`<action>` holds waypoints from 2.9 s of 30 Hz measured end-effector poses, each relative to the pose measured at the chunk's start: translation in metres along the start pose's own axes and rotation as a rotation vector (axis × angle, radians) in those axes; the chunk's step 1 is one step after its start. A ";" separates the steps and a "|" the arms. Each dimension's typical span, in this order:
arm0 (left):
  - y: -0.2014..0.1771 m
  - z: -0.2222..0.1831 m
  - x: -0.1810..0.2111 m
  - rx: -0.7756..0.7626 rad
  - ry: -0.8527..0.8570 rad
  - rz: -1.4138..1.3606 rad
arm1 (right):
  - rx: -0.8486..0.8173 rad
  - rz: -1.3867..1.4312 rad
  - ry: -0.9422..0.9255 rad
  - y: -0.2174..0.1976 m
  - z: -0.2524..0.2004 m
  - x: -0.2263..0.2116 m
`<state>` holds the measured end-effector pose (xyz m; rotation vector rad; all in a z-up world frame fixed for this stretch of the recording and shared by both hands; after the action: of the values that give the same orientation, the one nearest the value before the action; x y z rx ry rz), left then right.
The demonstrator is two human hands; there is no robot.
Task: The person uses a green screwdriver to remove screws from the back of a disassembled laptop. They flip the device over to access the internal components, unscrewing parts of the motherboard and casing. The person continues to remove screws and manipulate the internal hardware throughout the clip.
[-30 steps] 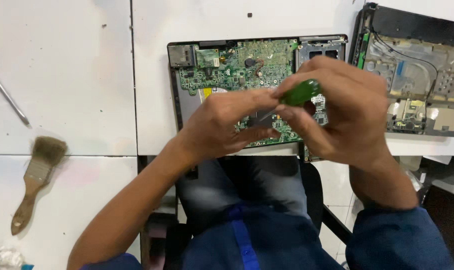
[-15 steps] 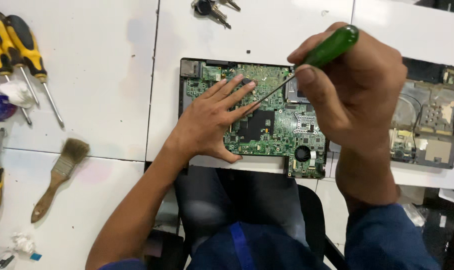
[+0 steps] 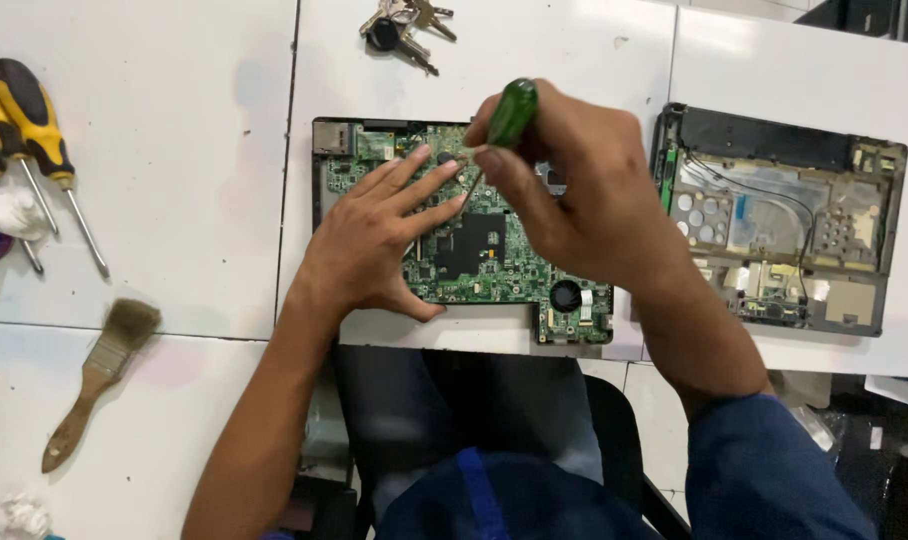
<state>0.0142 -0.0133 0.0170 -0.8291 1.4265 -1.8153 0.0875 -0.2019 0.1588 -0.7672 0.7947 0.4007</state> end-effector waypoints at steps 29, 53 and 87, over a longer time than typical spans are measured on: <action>0.004 0.002 0.002 0.381 -0.024 -0.857 | -0.114 -0.155 -0.014 0.017 -0.022 0.016; 0.004 0.000 0.001 0.369 -0.056 -0.818 | -0.173 -0.087 0.019 0.019 -0.017 0.014; -0.002 0.003 0.013 0.386 -0.092 -0.848 | -0.140 -0.125 0.058 0.005 -0.019 -0.015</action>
<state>0.0087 -0.0256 0.0207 -1.4058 0.6323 -2.5053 0.0658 -0.2135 0.1594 -0.9581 0.7744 0.3257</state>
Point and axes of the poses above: each hand's wrist, its own z-axis towards the middle knuckle, its own y-axis out of the palm, x = y × z, the point moved 3 cm from there along z, towards the middle knuckle, and after that the axes turned 15 degrees about z, right-handed, at the moved point
